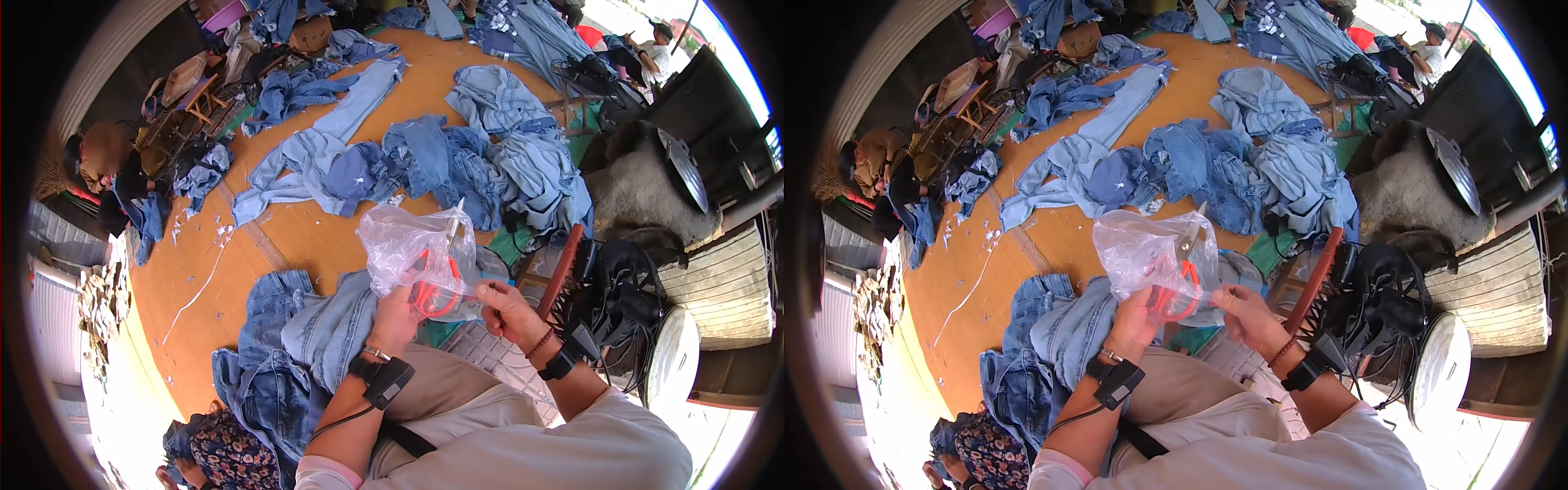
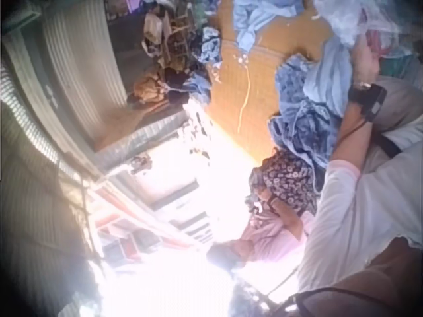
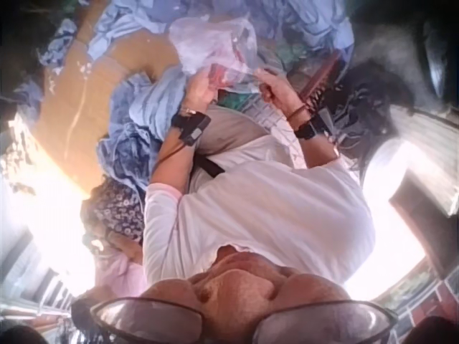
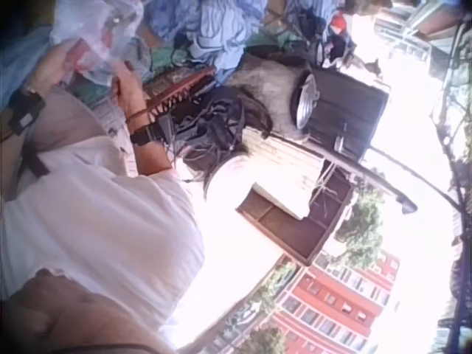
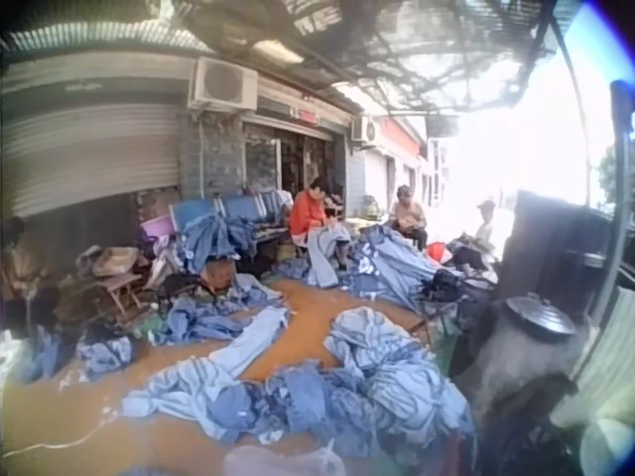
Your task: Inspecting and handling denim garment pieces at a workshop station.
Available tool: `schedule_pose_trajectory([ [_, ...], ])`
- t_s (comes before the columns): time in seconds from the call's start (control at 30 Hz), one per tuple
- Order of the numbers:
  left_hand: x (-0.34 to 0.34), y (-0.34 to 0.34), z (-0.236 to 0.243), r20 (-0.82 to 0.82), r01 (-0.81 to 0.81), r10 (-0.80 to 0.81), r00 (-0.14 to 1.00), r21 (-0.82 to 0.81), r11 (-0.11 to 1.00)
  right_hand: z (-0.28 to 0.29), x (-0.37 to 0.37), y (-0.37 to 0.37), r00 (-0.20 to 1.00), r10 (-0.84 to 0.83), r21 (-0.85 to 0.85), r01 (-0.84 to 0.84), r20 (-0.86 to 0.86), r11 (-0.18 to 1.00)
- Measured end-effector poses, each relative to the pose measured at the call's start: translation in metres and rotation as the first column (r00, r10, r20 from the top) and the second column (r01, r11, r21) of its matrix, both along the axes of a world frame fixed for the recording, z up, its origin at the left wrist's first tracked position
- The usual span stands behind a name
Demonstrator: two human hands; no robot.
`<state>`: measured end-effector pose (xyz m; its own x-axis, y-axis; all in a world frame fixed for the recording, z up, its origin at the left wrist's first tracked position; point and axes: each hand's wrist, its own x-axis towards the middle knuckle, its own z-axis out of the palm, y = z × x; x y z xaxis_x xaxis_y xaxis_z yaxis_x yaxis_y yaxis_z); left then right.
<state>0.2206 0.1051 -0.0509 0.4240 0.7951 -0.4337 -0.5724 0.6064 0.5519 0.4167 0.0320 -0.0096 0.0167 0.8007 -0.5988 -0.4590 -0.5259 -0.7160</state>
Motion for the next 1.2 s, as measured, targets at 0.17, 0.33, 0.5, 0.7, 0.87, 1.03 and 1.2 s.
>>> schedule_pose_trajectory([
  [0.17,-0.001,-0.006,0.005,-0.199,0.071,-0.072,0.977,-0.015,0.997,-0.014,-0.032,0.02,0.99,0.134,0.101,-0.13,-0.038,0.986],
  [0.33,0.001,-0.012,0.003,-0.776,0.311,0.125,0.619,0.388,0.868,-0.049,-0.022,0.04,0.949,0.018,0.099,0.014,-0.315,0.995],
  [0.5,0.002,-0.02,-0.006,-0.808,0.636,0.442,0.39,0.584,0.505,-0.045,0.001,0.044,0.875,0.232,0.299,-0.107,-0.424,0.948],
  [0.7,0.009,-0.033,0.021,-0.872,0.824,0.267,0.409,0.479,0.304,-0.053,0.002,0.033,0.985,0.143,0.173,-0.125,-0.095,0.977],
  [0.87,0.004,-0.038,0.041,-0.817,0.755,0.256,0.516,0.576,0.313,-0.068,0.015,0.005,0.945,0.048,0.063,-0.029,-0.324,0.998],
  [1.03,-0.021,-0.025,0.095,-0.792,0.632,0.267,0.549,0.603,0.488,-0.092,0.032,-0.006,0.928,0.023,-0.198,-0.103,-0.371,0.975],
  [1.2,-0.064,-0.028,0.137,-0.775,0.596,0.41,0.481,0.632,0.496,-0.152,0.031,0.034,0.985,0.042,-0.317,-0.093,-0.165,0.944],
])
